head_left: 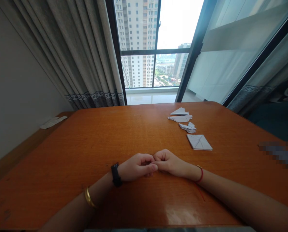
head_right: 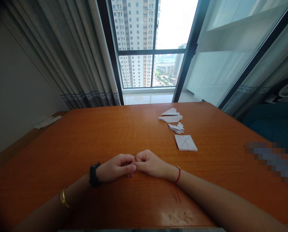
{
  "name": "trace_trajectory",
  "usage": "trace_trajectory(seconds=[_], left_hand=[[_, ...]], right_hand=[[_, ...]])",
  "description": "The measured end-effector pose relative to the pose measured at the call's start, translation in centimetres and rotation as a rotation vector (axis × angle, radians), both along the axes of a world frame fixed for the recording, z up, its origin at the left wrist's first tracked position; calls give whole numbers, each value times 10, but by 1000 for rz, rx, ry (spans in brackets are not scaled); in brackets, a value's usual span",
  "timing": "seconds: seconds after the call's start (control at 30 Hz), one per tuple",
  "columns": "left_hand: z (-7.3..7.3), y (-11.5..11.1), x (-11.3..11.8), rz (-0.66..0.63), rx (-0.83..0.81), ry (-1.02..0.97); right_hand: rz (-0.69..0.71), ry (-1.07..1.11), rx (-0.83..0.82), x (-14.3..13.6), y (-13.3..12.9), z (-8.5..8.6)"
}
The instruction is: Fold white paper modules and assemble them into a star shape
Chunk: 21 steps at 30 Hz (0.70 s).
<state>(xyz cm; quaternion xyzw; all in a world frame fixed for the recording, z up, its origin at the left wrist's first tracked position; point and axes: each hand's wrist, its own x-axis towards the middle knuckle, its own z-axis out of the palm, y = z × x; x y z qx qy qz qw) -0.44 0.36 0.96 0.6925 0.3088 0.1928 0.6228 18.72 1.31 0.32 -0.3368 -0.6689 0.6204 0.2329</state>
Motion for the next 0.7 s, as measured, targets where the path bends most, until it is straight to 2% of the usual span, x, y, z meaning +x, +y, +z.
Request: trace_trajectory(seconds=[0.7], left_hand=[[-2, 0, -1, 1, 4, 9]], right_hand=[[-1, 7, -7, 0, -1, 2]])
